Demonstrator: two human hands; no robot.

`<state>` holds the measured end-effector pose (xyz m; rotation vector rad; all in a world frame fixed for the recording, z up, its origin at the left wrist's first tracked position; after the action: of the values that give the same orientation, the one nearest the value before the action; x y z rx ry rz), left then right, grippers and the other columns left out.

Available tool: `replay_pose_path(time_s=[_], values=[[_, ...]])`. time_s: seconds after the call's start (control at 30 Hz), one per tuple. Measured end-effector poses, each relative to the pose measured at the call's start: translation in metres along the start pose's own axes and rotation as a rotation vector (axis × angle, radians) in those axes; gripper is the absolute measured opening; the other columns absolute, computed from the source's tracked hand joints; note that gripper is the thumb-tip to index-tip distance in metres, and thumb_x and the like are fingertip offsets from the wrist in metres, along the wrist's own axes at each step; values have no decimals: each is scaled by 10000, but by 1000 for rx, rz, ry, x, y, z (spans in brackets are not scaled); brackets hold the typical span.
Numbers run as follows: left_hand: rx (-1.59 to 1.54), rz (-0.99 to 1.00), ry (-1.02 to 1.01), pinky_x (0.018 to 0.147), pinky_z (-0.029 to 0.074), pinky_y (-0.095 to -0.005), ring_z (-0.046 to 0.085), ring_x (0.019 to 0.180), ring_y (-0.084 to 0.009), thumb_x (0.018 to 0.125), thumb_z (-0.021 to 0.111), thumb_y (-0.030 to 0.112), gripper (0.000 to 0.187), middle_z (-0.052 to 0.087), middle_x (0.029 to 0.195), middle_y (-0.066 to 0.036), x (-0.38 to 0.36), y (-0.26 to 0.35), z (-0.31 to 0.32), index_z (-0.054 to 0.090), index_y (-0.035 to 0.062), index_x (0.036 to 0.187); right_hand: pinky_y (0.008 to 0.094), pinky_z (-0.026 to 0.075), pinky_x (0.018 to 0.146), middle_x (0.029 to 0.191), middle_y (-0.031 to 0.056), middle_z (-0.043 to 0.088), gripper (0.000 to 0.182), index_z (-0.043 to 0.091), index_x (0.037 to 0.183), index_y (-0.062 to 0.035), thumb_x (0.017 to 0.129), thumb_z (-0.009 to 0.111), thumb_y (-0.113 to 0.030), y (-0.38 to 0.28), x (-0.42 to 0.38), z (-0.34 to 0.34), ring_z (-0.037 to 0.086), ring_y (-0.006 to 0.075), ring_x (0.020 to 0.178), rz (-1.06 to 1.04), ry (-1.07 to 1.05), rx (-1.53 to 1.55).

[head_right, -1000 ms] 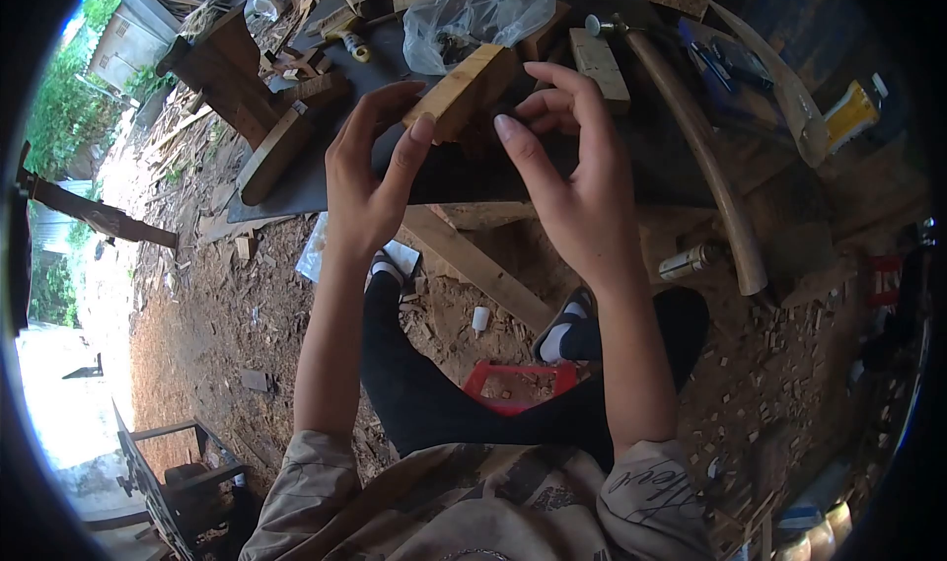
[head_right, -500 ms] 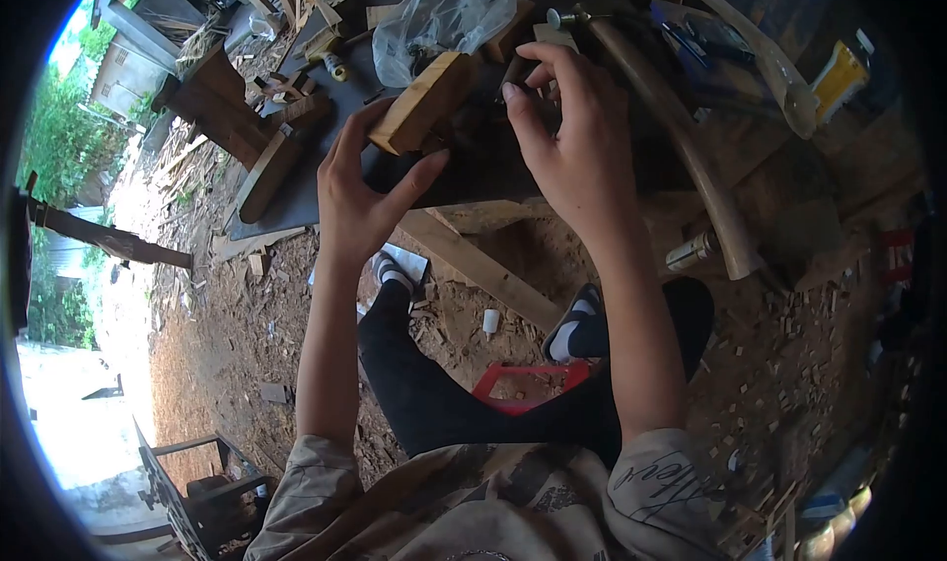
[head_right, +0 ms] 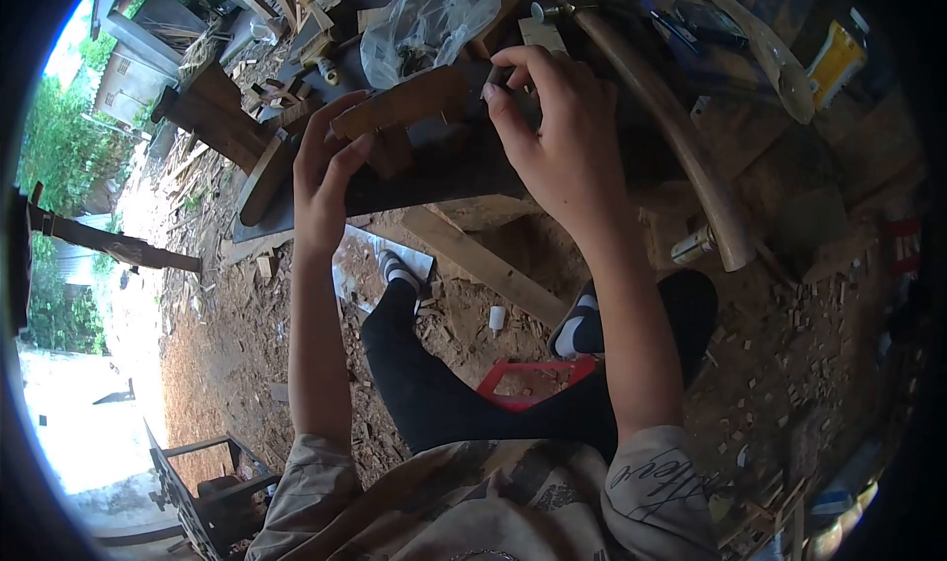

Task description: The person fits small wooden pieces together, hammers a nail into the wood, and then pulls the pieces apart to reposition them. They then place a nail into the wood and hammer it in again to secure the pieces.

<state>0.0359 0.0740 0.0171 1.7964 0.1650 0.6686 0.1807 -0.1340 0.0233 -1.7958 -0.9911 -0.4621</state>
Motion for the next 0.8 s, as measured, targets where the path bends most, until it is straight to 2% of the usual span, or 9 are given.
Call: replay_pose_path(time_s=[0.1,0.2,0.33,0.53,0.63,0.8], values=[[-104,-63,-1,996,521,-288,686,1124,-136,1032,696,240,508,746,1188,-114,2,-10,-9,582,-3,1463,440,436,1006,980,5,685,252,698,1240,-133,1017,730,-247,-2,0,0,643,225,954,3,-11,-4],[-258,-168,93,982,522,-278,687,1121,-127,1049,666,274,444,731,1206,-76,1,-24,-21,628,14,1407,439,436,999,970,4,691,238,704,1228,-130,1022,722,-249,-3,1,0,647,224,957,7,-15,3],[-389,-170,61,975,537,-303,697,1107,-127,1058,654,281,405,718,1210,-51,2,-33,-27,639,20,1366,421,435,972,962,8,702,273,711,1196,-121,998,761,-301,-2,1,2,653,220,933,1,-22,10],[-340,-175,121,990,535,-308,696,1127,-128,1046,678,274,415,720,1215,-55,-2,-28,-25,636,15,1367,393,420,905,898,6,640,472,724,1101,-122,853,895,-486,-29,-6,7,639,192,871,-207,-232,-35],[-302,-170,89,1006,528,-308,690,1142,-130,1038,692,269,443,721,1231,-66,0,-28,-23,624,10,1390,396,416,888,879,8,603,486,733,1077,-118,821,919,-487,-30,-7,9,636,186,869,-216,-271,-117],[-257,-150,89,1075,504,-322,675,1197,-153,1027,707,251,493,723,1295,-103,-3,-17,-18,604,12,1445,401,436,933,897,18,618,415,740,1055,-101,829,929,-393,-27,-10,13,647,203,885,-210,-271,-153]])
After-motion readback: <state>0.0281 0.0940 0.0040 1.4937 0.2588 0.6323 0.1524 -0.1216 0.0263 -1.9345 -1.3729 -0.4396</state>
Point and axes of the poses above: each hand's wrist, its own x-axis towards the middle knuckle, its own z-axis out of the palm, y = z × x, the point moved 7 cm from there along x, towards the middle knuckle
